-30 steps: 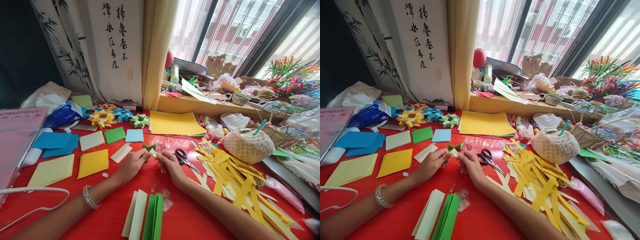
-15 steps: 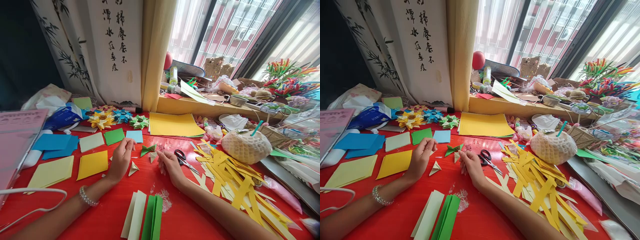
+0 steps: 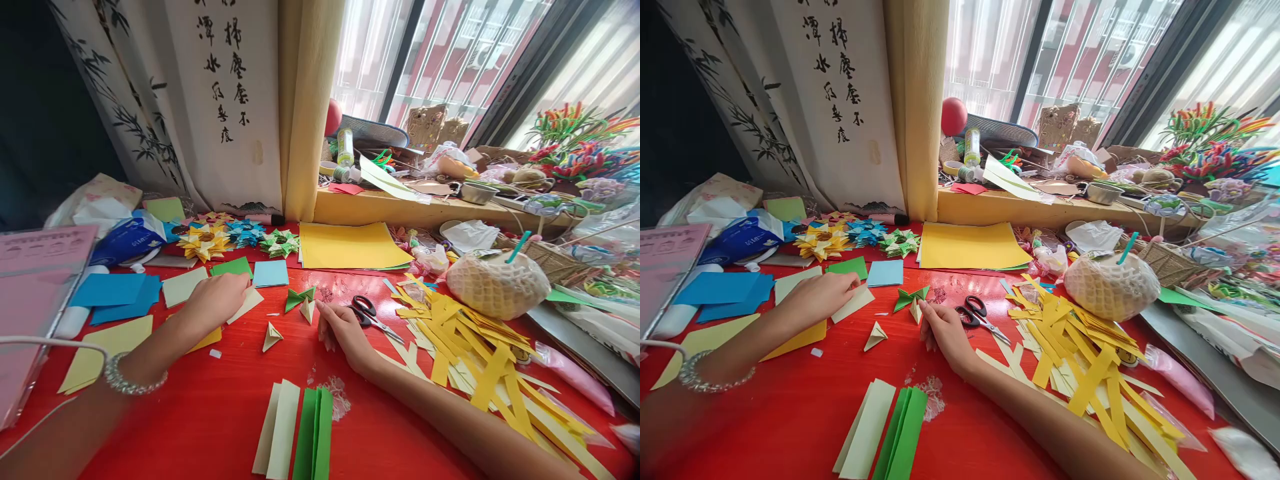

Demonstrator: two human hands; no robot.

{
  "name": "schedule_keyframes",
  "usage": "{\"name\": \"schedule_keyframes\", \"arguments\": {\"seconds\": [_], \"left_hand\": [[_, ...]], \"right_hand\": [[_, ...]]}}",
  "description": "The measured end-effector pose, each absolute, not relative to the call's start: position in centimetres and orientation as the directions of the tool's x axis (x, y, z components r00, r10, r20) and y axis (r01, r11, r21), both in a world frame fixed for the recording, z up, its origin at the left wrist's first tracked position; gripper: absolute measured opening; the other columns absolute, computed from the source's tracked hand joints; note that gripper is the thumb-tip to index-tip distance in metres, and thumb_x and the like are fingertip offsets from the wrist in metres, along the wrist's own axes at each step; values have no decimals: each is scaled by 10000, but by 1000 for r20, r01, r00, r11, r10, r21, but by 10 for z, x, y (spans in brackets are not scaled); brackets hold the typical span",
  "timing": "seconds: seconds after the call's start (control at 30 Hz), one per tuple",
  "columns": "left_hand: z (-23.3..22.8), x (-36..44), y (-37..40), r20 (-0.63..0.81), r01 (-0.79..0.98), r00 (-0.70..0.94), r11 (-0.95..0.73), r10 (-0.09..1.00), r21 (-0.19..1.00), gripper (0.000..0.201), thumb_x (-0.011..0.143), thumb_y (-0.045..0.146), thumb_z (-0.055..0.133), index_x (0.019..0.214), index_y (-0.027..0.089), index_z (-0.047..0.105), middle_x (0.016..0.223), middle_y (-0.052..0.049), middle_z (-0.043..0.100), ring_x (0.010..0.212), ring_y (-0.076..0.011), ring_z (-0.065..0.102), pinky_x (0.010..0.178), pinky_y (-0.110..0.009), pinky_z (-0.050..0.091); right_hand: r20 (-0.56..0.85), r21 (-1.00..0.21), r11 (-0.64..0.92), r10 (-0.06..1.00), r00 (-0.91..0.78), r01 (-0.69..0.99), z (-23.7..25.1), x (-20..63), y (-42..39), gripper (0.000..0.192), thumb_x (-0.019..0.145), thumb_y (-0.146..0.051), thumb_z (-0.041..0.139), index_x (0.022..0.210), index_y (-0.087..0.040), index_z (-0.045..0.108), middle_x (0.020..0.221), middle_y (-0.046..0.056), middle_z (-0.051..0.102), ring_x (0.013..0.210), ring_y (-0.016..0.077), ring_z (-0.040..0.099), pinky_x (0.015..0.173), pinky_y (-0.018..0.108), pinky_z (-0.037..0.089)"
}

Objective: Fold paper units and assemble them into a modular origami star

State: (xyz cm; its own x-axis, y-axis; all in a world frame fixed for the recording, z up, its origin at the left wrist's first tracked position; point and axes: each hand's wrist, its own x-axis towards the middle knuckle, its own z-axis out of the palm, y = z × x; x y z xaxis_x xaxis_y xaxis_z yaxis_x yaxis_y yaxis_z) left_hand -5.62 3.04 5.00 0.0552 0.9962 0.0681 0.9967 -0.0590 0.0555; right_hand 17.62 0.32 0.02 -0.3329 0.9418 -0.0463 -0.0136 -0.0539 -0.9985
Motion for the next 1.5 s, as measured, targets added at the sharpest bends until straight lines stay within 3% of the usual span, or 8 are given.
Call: {"name": "schedule_keyframes", "arguments": {"seconds": [0.13, 0.2, 0.3, 0.4, 0.53, 0.7, 1.2, 1.5], "left_hand": [[61, -37, 18, 263, 992, 88, -107, 961, 60, 270, 841, 267, 315, 845, 196, 576, 690, -78, 626, 647, -243, 582, 518, -275, 334], [62, -22, 8, 440, 973, 183, -226, 879, 49, 267, 859, 274, 308, 861, 178, 558, 724, -81, 618, 694, -231, 574, 543, -276, 340], [52, 1, -8, 441, 869, 447, -495, 778, -6, 262, 861, 247, 326, 763, 168, 555, 700, -77, 595, 707, -216, 549, 629, -297, 364], [38, 17, -18, 441, 797, 438, -565, 783, 213, 261, 882, 260, 308, 787, 174, 536, 746, -57, 601, 720, -187, 555, 662, -286, 384], [32, 24, -21, 336, 670, 171, -359, 926, 650, 225, 876, 340, 349, 788, 207, 508, 752, 5, 606, 661, -135, 550, 591, -230, 391], [24, 22, -19, 241, 571, -6, -194, 971, 798, 249, 848, 420, 380, 767, 219, 501, 731, 18, 614, 647, -141, 556, 567, -225, 401], [6, 13, -17, 589, 751, 206, -512, 781, 417, 96, 855, 193, 411, 802, 189, 491, 679, 2, 542, 648, -119, 531, 626, -218, 427], [9, 3, -9, 633, 668, 643, -719, 431, -189, 173, 826, 96, 437, 935, 136, 566, 1012, -108, 610, 965, -216, 550, 852, -367, 455]], "right_hand": [[-12, -995, -50, 918, -397, -86, 2, 176, 1, 354, 802, -484, 444, 662, -168, 520, 539, -20, 537, 351, 75, 451, 361, 199, 341], [-10, -991, -68, 896, -444, -115, 5, 176, -1, 299, 794, -470, 466, 858, -188, 543, 718, 4, 600, 427, 96, 521, 401, 215, 396], [7, -996, -36, 862, -507, -75, 8, 176, -5, 336, 788, -448, 488, 1021, -209, 528, 849, 25, 609, 528, 116, 567, 476, 229, 436], [45, -998, 58, 878, -476, 12, 6, 177, -5, 306, 784, -430, 506, 983, -206, 569, 775, 6, 601, 592, 121, 549, 558, 233, 437], [92, -994, 105, 923, -374, 14, -3, 176, 0, 292, 820, -410, 458, 939, -190, 609, 810, 15, 603, 754, 149, 527, 669, 245, 412], [76, -990, 35, 949, -305, -137, -4, 179, 4, 296, 793, -422, 496, 901, -178, 623, 797, 17, 608, 762, 156, 526, 683, 251, 421], [-59, -861, -282, 882, -468, -423, 2, 178, 3, 287, 762, -339, 576, 998, -179, 615, 829, 54, 652, 766, 171, 608, 699, 296, 468], [-50, -899, -243, 883, -466, -365, -2, 176, 0, 222, 788, -363, 531, 918, -218, 636, 835, 26, 641, 713, 148, 565, 662, 260, 435]]}}
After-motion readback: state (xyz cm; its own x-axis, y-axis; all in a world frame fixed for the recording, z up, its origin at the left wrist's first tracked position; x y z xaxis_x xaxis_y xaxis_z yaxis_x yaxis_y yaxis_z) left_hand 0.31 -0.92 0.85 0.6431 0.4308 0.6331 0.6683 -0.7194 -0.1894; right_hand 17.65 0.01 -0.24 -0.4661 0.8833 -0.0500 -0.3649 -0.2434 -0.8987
